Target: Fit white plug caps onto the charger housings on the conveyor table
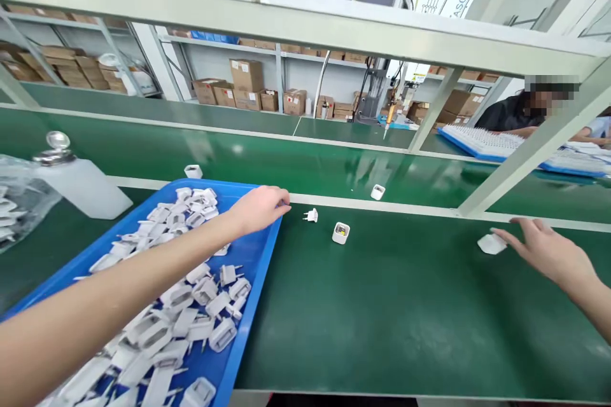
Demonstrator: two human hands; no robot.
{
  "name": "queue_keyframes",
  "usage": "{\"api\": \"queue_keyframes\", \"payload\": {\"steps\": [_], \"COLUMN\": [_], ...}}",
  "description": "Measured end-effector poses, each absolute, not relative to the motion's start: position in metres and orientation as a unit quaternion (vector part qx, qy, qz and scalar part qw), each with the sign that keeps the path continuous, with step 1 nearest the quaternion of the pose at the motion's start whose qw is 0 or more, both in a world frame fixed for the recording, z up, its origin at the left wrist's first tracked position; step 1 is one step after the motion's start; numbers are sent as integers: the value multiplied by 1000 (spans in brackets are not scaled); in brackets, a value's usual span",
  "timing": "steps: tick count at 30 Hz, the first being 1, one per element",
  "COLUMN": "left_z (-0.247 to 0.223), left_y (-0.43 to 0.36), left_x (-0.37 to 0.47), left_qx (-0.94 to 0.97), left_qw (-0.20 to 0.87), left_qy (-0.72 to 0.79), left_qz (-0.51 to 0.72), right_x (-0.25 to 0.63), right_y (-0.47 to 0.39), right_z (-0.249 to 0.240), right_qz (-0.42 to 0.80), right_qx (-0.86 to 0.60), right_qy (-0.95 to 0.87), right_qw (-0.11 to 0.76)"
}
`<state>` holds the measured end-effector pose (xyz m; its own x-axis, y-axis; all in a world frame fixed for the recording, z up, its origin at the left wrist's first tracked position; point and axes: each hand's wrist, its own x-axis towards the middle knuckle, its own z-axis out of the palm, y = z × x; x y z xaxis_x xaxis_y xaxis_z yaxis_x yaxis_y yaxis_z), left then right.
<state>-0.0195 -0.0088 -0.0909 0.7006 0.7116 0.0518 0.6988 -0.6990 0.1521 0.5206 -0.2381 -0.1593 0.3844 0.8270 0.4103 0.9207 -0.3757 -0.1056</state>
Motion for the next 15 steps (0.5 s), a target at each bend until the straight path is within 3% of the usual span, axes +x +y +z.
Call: {"api": "queue_keyframes", "payload": {"steps": [2, 8, 12, 15], "left_z": [-104, -143, -129, -108], "left_y": [-2, -3, 2, -8], "left_x": [-13, 59, 72, 74], "left_qx": [923, 937, 931, 929], "left_qw": [64, 73, 71, 81], "left_qy": [375, 335, 354, 355], "left_qz": [61, 65, 58, 73], "right_x": [500, 418, 401, 400], "right_y": [-220, -94, -27, -27], "right_z": [-157, -166, -173, -175], "right_qz": [-189, -131, -57, 2], "right_qx": [-816, -732, -698, -673], "right_qy": [-515, -641, -683, -703], "right_qw": [185, 191, 206, 228]}}
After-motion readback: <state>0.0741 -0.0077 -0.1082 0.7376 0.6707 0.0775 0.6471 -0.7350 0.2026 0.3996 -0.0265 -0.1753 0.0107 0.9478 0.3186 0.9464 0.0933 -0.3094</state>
